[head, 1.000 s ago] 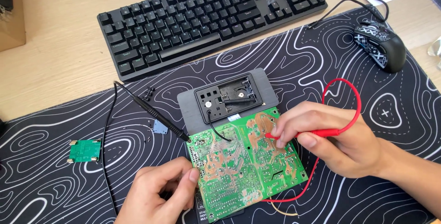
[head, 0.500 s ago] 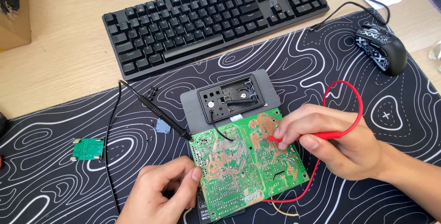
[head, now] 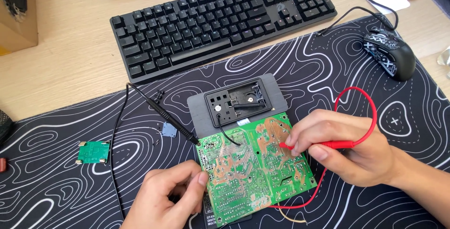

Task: Testing a circuit board using a multimeter probe at a repair bench

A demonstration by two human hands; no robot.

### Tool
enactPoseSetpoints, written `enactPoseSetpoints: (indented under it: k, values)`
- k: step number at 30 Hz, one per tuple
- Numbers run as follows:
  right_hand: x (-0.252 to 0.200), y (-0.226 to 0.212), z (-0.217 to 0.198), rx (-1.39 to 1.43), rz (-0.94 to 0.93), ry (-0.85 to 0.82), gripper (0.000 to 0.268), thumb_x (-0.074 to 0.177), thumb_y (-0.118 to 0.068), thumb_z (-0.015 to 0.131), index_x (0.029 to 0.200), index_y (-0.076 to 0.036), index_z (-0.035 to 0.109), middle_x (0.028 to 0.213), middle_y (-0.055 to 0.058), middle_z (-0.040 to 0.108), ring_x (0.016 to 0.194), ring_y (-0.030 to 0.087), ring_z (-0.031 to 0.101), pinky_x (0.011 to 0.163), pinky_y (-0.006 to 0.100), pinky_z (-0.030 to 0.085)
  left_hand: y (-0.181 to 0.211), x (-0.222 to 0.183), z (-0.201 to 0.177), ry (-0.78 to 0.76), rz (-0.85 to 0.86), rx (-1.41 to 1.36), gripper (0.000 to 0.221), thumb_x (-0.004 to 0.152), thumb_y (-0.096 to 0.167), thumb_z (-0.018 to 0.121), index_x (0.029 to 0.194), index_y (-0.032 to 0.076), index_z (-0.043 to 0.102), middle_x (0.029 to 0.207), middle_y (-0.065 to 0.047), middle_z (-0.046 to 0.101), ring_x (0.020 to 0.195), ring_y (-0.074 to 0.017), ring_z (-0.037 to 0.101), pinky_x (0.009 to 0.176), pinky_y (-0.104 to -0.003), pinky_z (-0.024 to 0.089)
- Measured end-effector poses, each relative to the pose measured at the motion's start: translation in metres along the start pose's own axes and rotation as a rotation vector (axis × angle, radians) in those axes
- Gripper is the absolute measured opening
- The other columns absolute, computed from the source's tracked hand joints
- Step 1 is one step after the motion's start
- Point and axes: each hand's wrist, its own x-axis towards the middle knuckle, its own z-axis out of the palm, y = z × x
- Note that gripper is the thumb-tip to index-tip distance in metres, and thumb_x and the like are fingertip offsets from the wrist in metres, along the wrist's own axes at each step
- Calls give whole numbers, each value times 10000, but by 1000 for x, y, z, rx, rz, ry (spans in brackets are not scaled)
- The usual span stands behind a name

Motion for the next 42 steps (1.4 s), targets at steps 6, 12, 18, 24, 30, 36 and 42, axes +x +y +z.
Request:
enactPoseSetpoints:
  k: [6,12,18,24,30,36,42]
  values:
    - [11,-1,-5,-2,-15,-27,256,1098,-179,610,1164,-29,806,1154,141,848,1057,255,884,974,338,724,1,0,-1,-6,14,3,438,1106,268,683,684,151,686,499,44,731,423,-55,604,438,-242,522]
    - [22,-1,-2,-61,-118,-37,120,1038,-114,707,1044,-10,766,912,72,780,772,229,713,820,354,583,5,2,-2,7,71,28,444,1106,264,665,675,160,690,500,70,706,441,-35,599,439,-226,546]
    - [19,4,-3,-26,-60,-93,80,1035,-76,726,1095,-38,763,847,29,708,733,196,632,779,330,534,3,0,0,21,-25,23,464,1093,285,678,652,145,712,484,50,724,436,-63,616,443,-241,551]
    - [21,3,-3,-77,-48,-127,167,1054,-108,696,1166,-32,794,825,9,701,717,179,606,786,329,527,1,0,0,21,-2,46,457,1085,282,674,647,158,706,482,66,716,427,-54,607,445,-231,550]
    - [19,2,5,-75,-73,-117,146,1065,-76,678,1154,2,764,890,44,764,722,206,624,773,346,530,-1,-2,0,31,-8,66,453,1086,304,688,655,162,689,491,73,691,444,-62,592,470,-241,535]
    - [13,7,8,-79,-80,-99,157,1038,-49,704,1156,23,779,960,79,823,718,224,639,759,343,552,3,0,-3,12,33,86,464,1100,308,668,655,175,697,515,89,691,449,-50,579,468,-252,490]
    - [10,13,12,-107,-157,-115,186,1068,-42,629,1128,55,775,880,97,757,736,230,722,736,353,568,-1,-2,-1,32,18,130,454,1082,317,692,647,188,693,504,102,649,451,-63,518,455,-254,463]
